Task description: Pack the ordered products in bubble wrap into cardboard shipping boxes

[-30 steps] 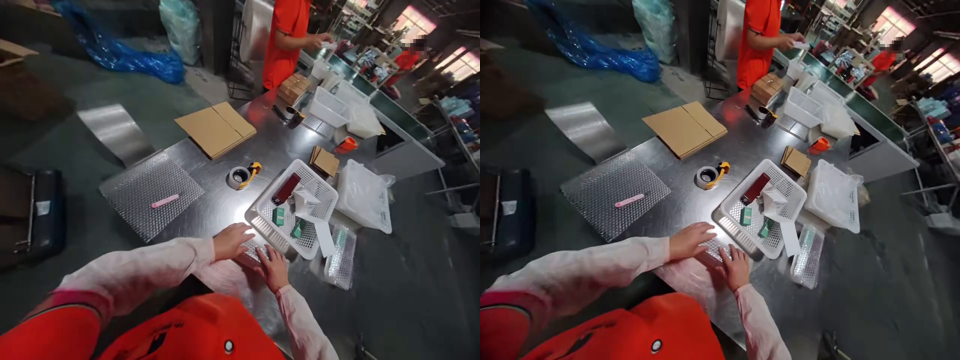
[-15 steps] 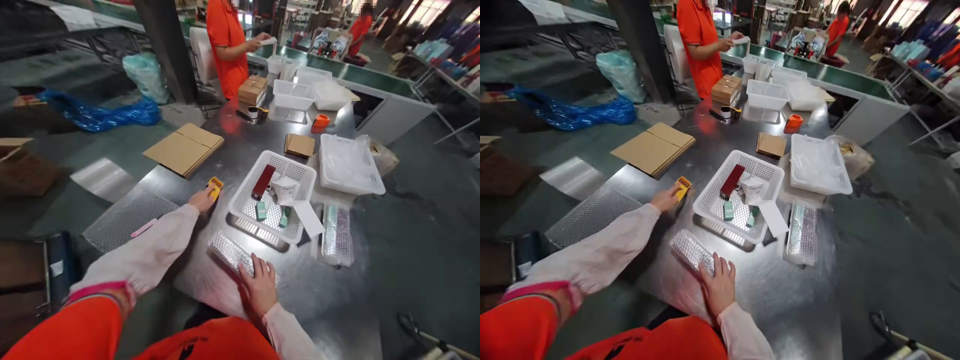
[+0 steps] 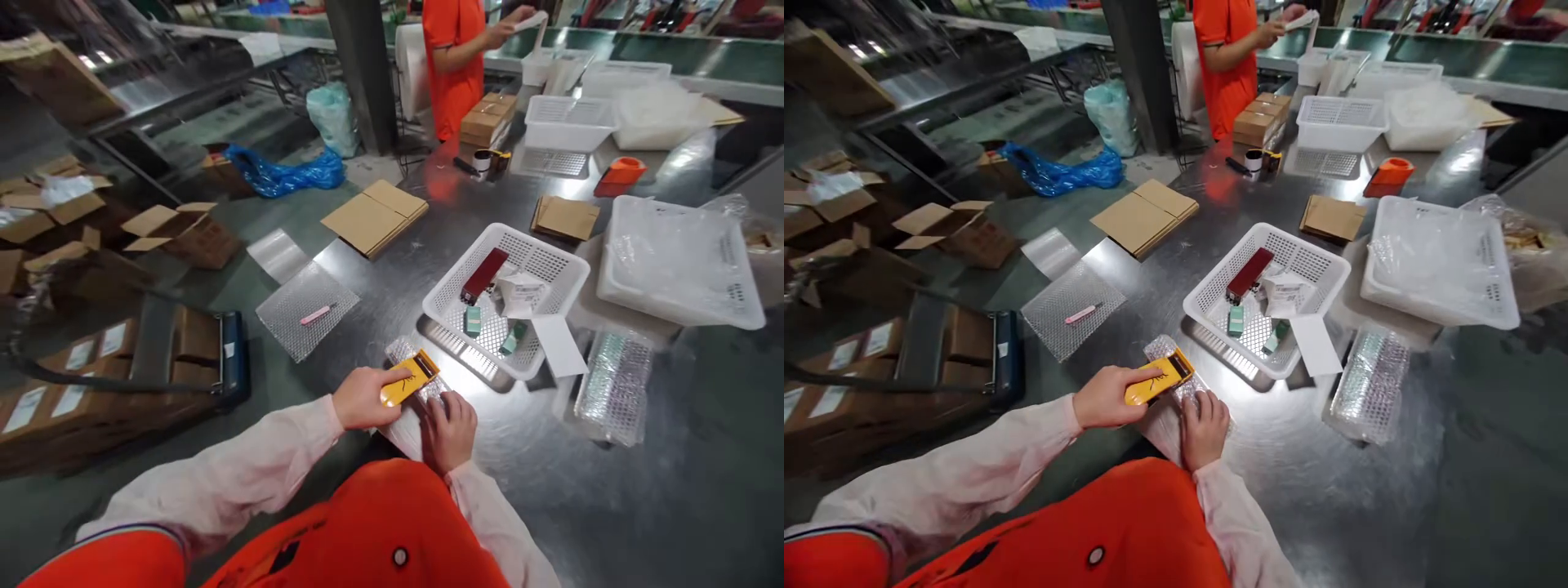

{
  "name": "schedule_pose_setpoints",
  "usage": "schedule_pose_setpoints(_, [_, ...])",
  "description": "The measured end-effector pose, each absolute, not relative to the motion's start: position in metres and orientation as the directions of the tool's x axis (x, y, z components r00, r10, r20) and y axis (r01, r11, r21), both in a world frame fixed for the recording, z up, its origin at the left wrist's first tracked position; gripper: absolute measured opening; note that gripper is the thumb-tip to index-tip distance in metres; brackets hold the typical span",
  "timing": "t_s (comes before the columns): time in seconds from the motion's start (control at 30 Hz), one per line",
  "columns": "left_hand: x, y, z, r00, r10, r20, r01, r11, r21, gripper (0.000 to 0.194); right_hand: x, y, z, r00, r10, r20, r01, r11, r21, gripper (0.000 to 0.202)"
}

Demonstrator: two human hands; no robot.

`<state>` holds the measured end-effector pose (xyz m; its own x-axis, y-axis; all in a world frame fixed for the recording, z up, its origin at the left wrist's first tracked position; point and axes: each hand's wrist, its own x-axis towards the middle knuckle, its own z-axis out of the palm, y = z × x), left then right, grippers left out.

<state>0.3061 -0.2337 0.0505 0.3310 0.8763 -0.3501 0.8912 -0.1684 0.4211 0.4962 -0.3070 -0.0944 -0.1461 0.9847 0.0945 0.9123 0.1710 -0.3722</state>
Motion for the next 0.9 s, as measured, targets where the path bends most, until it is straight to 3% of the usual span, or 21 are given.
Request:
schedule_pose_setpoints(0.13, [0.302, -0.239, 0.039, 0.347, 0.857, -0.382, 0.901, -0.193, 0.388, 0.063, 0.484, -0.28, -0.068, -0.036, 0.987, -0.157, 0.956, -0.012, -0.294, 0.073])
schedule_pose_setpoints(0.27, [0.276, -0.267, 0.043, 0.379, 0.84, -0.388, 0.884, -0.205, 0.42, 0.067, 0.48, -0.254, -0.05, -0.045, 0.92, -0.389, 0.964, -0.062, -0.257, 0.08])
schedule_pose_setpoints(0.6, [0.253, -0.299, 0.025, 0.294, 0.786, -0.544, 0.939, -0.132, 0.318, 0.07, 0.485, -0.252, -0.054, -0.071, 0.916, -0.395, 0.97, -0.029, -0.241, 0.077])
schedule_pose_setpoints(0.9, [0.31, -0.266, 0.02, 0.392, 0.758, -0.522, 0.92, -0.333, 0.208, 0.059, 0.489, -0.245, -0.049, -0.087, 0.896, -0.436, 0.968, -0.026, -0.248, 0.083])
